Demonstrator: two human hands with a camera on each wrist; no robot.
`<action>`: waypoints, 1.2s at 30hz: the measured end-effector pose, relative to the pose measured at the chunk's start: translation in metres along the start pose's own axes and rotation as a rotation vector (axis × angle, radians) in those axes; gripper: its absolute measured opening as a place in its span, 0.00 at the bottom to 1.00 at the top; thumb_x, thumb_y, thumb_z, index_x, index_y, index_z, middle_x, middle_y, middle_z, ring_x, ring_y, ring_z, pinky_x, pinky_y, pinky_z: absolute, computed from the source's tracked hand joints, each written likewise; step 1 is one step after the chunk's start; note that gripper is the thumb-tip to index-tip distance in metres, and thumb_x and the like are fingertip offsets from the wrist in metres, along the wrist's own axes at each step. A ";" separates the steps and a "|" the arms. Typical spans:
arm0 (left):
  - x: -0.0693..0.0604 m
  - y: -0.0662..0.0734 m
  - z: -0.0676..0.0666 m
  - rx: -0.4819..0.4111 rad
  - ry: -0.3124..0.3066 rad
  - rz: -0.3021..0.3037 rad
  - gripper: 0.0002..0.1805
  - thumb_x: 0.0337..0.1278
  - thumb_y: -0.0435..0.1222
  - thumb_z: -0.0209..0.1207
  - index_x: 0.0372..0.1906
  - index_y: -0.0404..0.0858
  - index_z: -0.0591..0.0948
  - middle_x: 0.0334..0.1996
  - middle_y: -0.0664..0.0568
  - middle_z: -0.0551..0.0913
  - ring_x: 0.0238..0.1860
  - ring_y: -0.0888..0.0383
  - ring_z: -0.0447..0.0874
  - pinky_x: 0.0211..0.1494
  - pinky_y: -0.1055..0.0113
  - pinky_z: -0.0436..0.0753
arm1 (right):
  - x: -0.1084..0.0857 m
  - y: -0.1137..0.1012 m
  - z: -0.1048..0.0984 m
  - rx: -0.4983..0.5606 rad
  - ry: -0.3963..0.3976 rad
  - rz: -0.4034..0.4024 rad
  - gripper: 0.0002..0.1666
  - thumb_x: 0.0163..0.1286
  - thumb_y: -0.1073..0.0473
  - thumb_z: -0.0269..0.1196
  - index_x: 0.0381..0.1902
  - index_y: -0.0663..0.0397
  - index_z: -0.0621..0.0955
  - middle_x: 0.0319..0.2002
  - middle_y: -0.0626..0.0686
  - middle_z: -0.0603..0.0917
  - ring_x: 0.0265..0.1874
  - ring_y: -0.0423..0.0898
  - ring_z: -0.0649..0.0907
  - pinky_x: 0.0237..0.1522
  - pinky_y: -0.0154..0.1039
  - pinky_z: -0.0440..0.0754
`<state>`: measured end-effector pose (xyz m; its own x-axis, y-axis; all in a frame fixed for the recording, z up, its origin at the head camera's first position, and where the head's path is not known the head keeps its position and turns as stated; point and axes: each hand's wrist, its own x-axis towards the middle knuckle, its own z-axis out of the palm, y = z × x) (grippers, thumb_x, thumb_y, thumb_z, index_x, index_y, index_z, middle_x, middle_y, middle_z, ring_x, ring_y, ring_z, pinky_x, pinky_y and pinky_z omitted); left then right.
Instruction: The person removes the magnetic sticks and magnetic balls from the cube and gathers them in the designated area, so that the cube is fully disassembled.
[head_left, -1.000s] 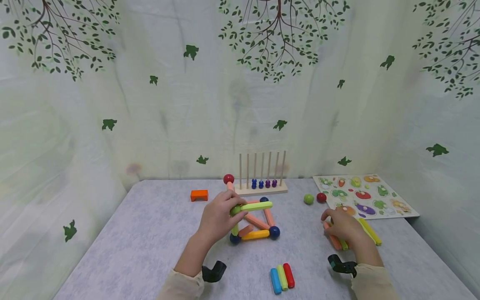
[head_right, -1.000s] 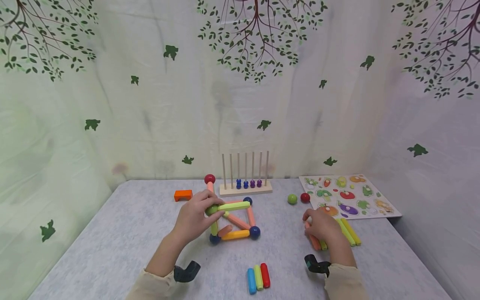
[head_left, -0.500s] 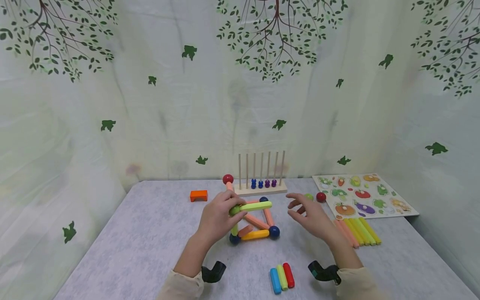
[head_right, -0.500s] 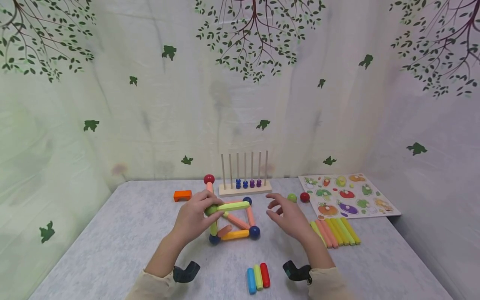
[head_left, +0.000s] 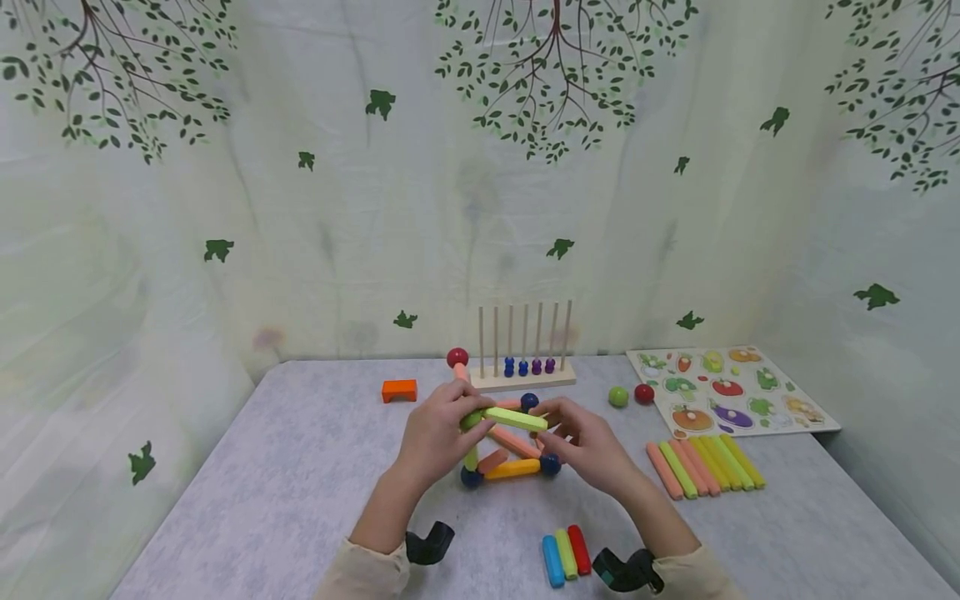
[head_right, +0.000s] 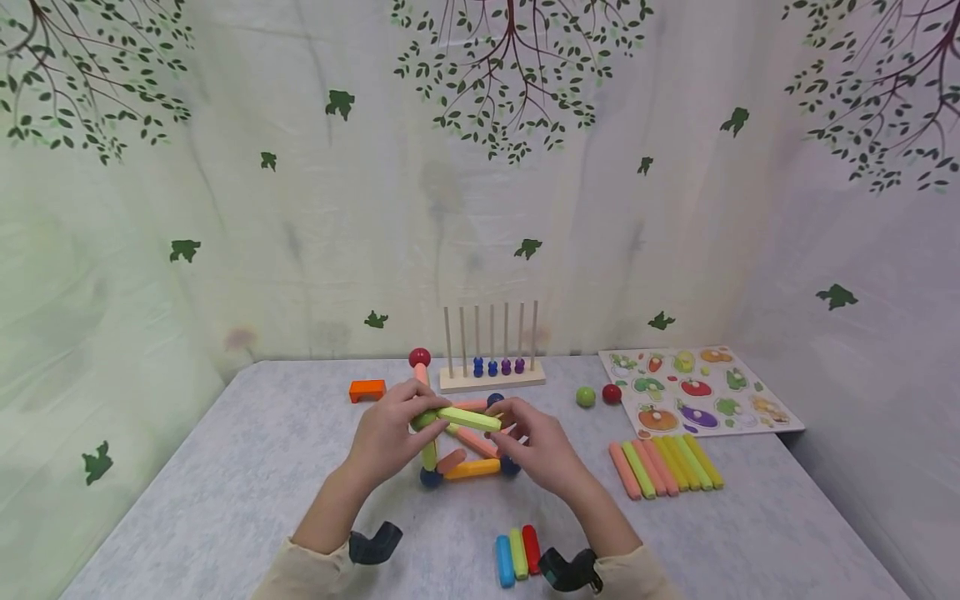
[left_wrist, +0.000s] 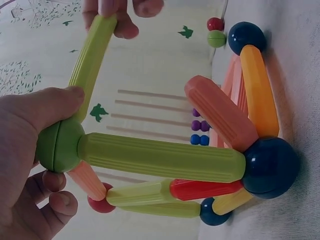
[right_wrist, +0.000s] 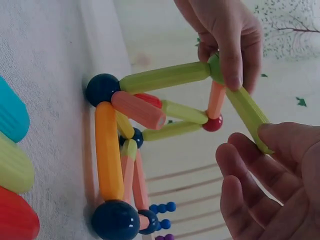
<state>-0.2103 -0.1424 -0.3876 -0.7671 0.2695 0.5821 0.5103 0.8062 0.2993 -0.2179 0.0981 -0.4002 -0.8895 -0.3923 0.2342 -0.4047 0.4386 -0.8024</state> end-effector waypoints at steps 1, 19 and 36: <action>0.000 0.000 0.000 -0.002 0.000 0.000 0.12 0.50 0.40 0.74 0.43 0.49 0.89 0.36 0.61 0.79 0.35 0.66 0.71 0.33 0.77 0.76 | -0.001 -0.001 0.000 -0.007 0.009 -0.001 0.16 0.71 0.58 0.64 0.55 0.43 0.78 0.45 0.52 0.85 0.34 0.45 0.83 0.32 0.34 0.84; 0.001 0.001 0.000 -0.025 -0.018 -0.025 0.12 0.51 0.41 0.74 0.41 0.51 0.88 0.37 0.60 0.80 0.35 0.65 0.73 0.34 0.77 0.77 | -0.005 -0.006 -0.019 0.120 0.228 0.007 0.14 0.71 0.58 0.64 0.53 0.51 0.79 0.41 0.57 0.83 0.26 0.44 0.82 0.28 0.33 0.82; 0.001 0.001 -0.002 -0.046 -0.042 -0.042 0.10 0.52 0.40 0.73 0.40 0.51 0.87 0.36 0.62 0.79 0.35 0.66 0.71 0.33 0.78 0.76 | -0.004 0.046 -0.069 0.028 0.316 0.185 0.23 0.72 0.43 0.62 0.57 0.49 0.78 0.49 0.56 0.83 0.32 0.48 0.84 0.34 0.33 0.82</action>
<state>-0.2098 -0.1426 -0.3853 -0.8033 0.2589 0.5364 0.4943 0.7923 0.3577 -0.2471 0.1755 -0.4001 -0.9704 -0.0374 0.2387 -0.2292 0.4549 -0.8605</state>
